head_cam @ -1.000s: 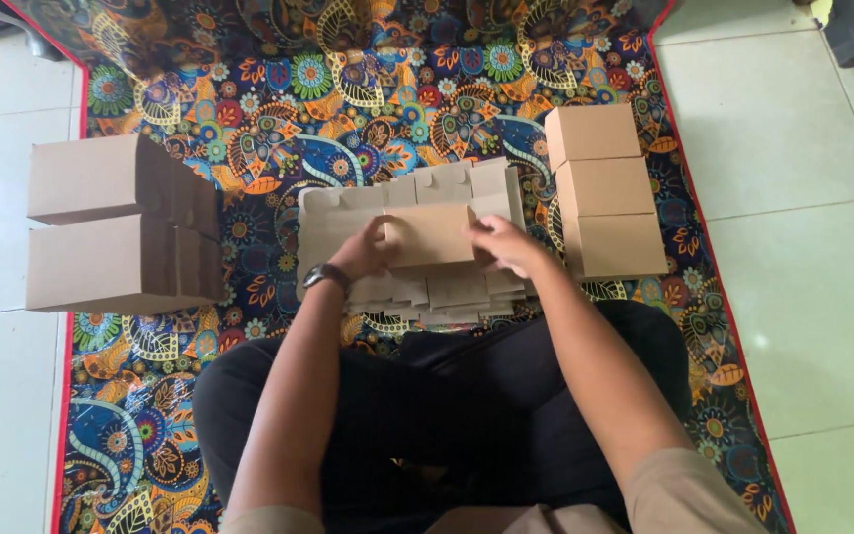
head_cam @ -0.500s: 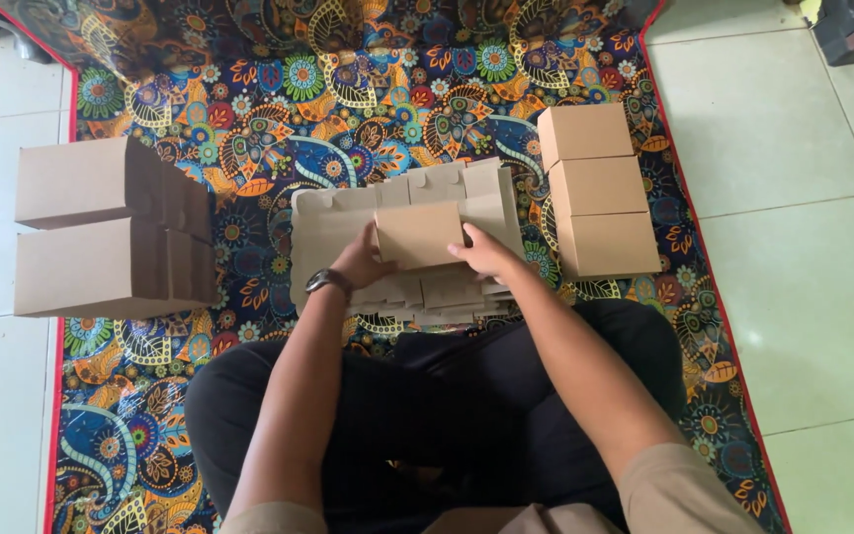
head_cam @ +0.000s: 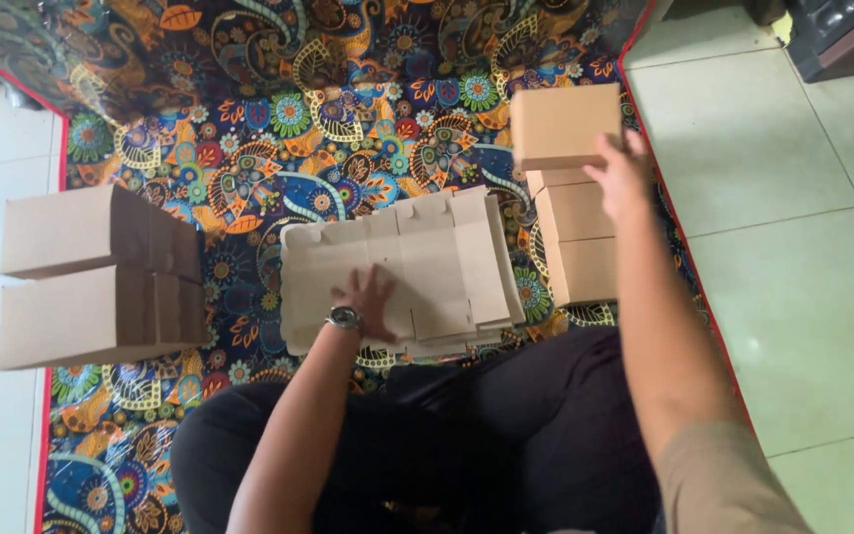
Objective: The person folds flat cardboard templates into small boxes by hand, tucking in the flaps, then stacks the completed boxes. The person also unfolds and smooths some boxes before stacking them.
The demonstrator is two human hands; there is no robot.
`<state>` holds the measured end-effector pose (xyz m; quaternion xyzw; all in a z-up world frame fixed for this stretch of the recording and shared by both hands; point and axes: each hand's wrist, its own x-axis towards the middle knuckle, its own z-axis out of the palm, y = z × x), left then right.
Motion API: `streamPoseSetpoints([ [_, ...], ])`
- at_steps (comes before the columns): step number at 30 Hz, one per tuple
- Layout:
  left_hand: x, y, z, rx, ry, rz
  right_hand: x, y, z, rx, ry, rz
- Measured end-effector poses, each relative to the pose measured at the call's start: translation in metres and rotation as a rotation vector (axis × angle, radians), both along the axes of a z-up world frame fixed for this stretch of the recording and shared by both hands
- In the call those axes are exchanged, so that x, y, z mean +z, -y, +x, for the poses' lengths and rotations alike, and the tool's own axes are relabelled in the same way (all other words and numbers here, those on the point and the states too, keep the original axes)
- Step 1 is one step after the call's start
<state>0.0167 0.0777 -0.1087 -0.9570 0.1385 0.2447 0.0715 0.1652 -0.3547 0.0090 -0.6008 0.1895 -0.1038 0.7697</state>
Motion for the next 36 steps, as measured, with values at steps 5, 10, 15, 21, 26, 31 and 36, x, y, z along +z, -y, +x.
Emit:
streamPoseSetpoints([
  [5,-0.005,0.02,-0.003,0.008,-0.133,0.182,-0.034,0.078,0.027,-0.021,-0.085,-0.155],
  [10,0.014,0.024,-0.006,0.01,-0.164,0.188,-0.07,0.093,0.039,-0.006,-0.123,-0.152],
  [15,0.016,0.024,-0.006,0.022,-0.17,0.166,-0.061,0.082,0.033,-0.008,-0.099,-0.152],
  [21,0.011,0.025,-0.009,0.032,-0.16,0.165,-0.051,0.067,0.021,-0.006,-0.083,-0.234],
  [26,0.015,0.025,-0.006,0.029,-0.173,0.165,-0.081,0.082,0.04,-0.082,-0.128,-0.532],
  [31,0.034,0.029,-0.009,0.026,-0.182,0.173,-0.103,0.086,0.061,-0.15,-0.063,-0.628],
  [36,0.041,0.03,-0.009,0.027,-0.194,0.185,-0.086,0.064,0.05,-0.192,-0.041,-0.65],
])
